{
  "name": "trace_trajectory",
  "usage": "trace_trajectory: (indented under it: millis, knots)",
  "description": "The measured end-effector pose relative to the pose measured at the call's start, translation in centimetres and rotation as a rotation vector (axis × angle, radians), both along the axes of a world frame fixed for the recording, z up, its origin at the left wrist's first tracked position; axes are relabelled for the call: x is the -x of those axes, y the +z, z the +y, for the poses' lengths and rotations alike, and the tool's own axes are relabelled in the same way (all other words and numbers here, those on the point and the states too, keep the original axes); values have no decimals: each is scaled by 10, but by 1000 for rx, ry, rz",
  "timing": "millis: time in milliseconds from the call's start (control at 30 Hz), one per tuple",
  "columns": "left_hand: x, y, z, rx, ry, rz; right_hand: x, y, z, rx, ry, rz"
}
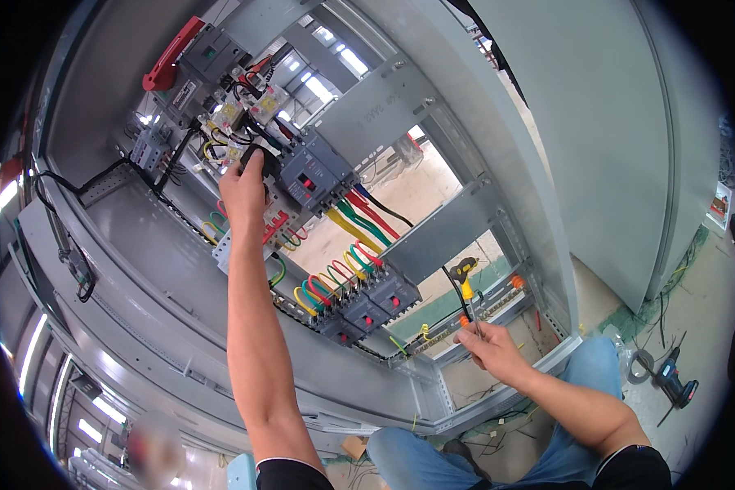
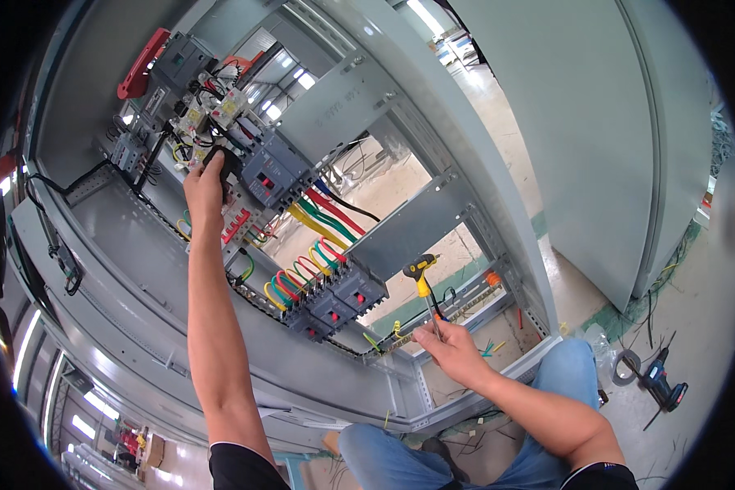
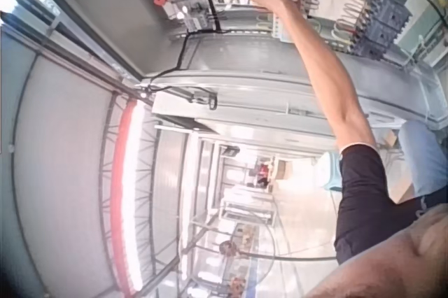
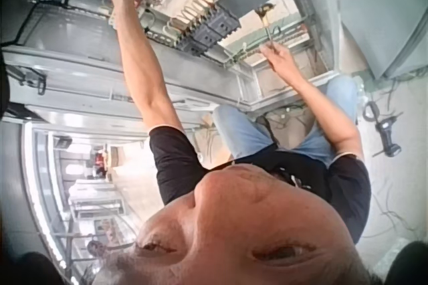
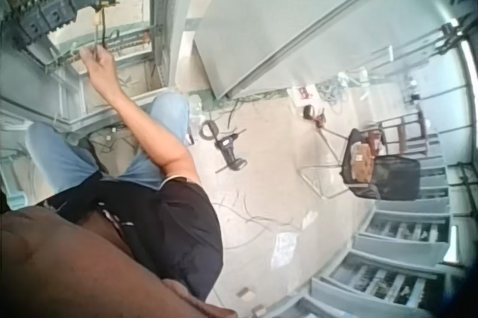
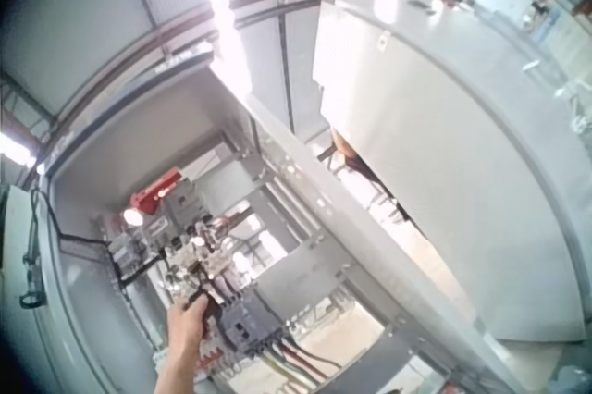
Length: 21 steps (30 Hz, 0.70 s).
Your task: The person is wiring an electrical panel, using a cordless drill to secure components and a screwdriver to tighten connections. They handle various colored wires and electrical components within the panel.
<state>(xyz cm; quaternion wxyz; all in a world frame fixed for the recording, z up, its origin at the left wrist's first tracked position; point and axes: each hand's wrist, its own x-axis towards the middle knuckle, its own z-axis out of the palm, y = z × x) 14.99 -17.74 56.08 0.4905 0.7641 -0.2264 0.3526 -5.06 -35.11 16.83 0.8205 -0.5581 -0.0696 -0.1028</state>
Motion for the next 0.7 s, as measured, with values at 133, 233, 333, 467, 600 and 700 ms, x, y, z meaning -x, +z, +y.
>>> trace_trajectory:
  millis: [133,233,333,467,600,700]
  knots:
    - [8,5,0,-144,158,-33,0,3,0,-53,12,29]
    - [5,6,1,-246,321,-146,1,7,1,-43,18,41]
    - [14,-2,-10,-358,472,-298,-2,4,3,-11,4,18]
    - [24,-1,-21,-473,548,-339,-6,0,4,-6,2,8]
    - [28,5,-29,-617,649,-344,-5,-2,1,5,-23,8]
    - [26,13,-35,-709,734,-346,-5,-5,-1,-8,-20,-62]
